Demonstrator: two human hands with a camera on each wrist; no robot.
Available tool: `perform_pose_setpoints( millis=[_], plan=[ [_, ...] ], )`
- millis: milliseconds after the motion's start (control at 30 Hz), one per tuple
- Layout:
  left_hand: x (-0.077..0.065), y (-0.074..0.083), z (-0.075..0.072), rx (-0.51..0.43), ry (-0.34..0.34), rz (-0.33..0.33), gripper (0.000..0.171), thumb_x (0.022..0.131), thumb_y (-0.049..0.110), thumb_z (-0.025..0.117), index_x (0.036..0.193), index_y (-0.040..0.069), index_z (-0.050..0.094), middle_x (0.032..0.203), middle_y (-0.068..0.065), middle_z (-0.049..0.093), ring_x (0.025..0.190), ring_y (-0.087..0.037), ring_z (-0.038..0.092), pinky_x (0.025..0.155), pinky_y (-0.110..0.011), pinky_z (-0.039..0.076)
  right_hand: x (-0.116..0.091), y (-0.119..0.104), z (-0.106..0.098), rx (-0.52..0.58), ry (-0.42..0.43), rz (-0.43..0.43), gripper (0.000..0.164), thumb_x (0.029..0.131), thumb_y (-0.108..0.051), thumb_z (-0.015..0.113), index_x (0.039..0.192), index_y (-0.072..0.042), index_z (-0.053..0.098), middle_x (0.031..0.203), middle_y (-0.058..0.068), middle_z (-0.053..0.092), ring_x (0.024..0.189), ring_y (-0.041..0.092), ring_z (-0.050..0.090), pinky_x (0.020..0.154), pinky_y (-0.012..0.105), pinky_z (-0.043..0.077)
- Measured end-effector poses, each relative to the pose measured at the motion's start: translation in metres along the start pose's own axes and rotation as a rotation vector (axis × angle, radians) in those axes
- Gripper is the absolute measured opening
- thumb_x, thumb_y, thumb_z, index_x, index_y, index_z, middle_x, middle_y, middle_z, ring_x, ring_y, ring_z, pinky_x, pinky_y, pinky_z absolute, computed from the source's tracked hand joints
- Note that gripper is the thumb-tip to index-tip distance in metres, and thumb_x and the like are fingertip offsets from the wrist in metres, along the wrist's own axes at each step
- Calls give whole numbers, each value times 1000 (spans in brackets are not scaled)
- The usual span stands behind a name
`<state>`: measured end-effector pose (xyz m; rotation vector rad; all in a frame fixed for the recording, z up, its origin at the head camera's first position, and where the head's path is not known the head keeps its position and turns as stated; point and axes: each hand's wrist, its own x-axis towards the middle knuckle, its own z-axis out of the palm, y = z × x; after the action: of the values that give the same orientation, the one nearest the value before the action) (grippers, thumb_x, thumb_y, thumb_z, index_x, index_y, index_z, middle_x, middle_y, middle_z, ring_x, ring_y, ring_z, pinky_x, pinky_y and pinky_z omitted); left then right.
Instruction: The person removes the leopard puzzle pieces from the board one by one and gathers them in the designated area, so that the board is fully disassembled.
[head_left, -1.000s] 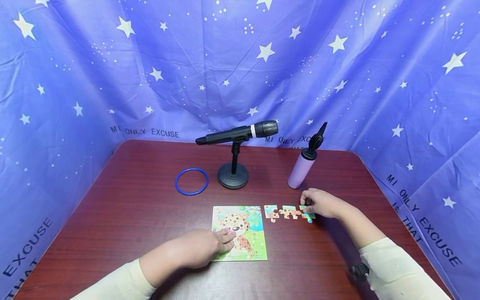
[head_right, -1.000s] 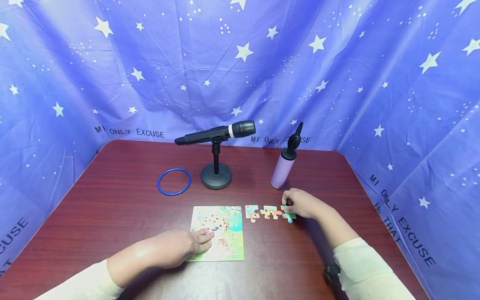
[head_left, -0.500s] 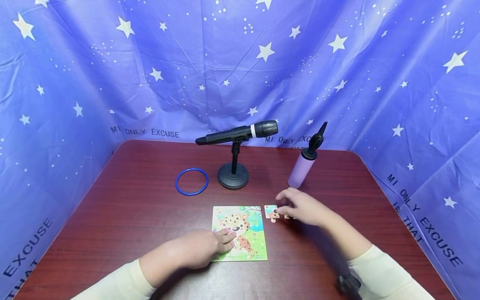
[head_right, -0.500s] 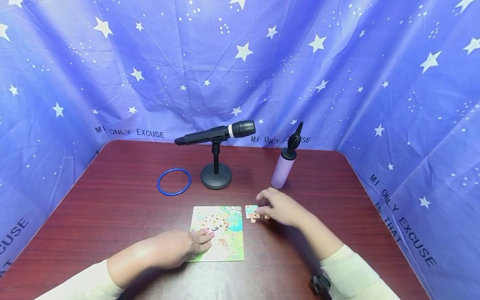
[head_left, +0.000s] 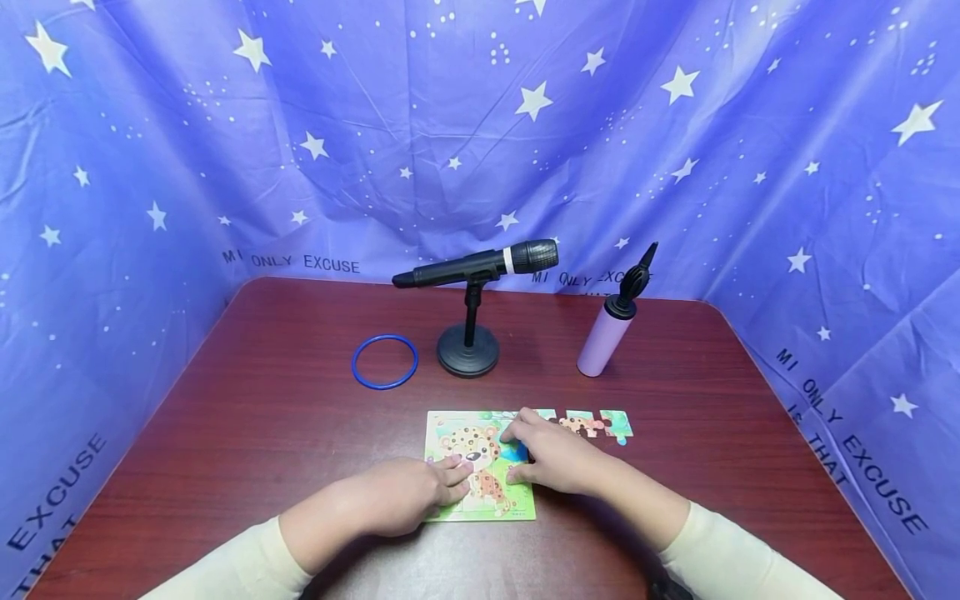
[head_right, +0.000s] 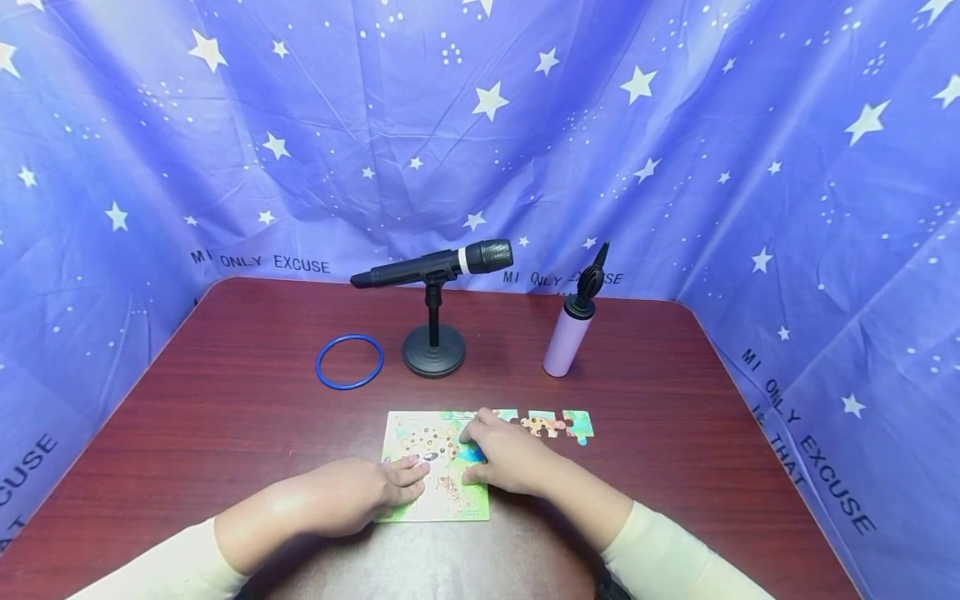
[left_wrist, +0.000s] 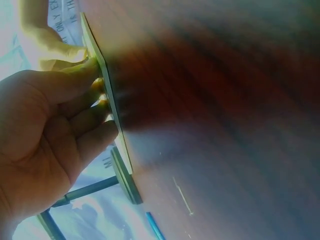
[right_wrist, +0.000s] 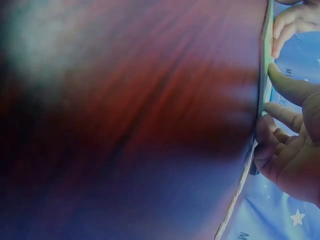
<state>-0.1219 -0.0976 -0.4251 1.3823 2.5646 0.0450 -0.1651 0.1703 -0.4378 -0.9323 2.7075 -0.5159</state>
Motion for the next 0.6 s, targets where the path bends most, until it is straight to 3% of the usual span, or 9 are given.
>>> perform_pose_setpoints(
  millis=[133, 400, 600],
  plan=[
    [0, 0, 0, 4, -2, -1, 48, 94, 13, 59, 140, 22, 56, 153, 5, 43, 141, -14, 41, 106, -32, 45, 1, -1, 2, 15, -6, -10, 31, 84, -35, 76, 106, -17, 62, 103, -7, 51, 82, 7, 51, 74, 27, 48],
    [0, 1, -1, -2, 0, -11, 46, 94, 15, 60, 140, 22, 57, 152, 5, 44, 140, -14, 42, 105, -32, 46, 2, -5, 4, 7, -16, 16, 37, 86, -29, 75, 119, -17, 62, 107, -4, 51, 87, 8, 52, 77, 31, 48],
    [1, 1, 0, 3, -1, -9, 50, 92, 11, 61, 140, 22, 56, 153, 5, 43, 140, -14, 41, 105, -31, 46, 2, -6, 7, 20, 8, 11, 36, 85, -26, 76, 115, -18, 57, 106, -6, 49, 89, 9, 51, 78, 31, 47]
  ],
)
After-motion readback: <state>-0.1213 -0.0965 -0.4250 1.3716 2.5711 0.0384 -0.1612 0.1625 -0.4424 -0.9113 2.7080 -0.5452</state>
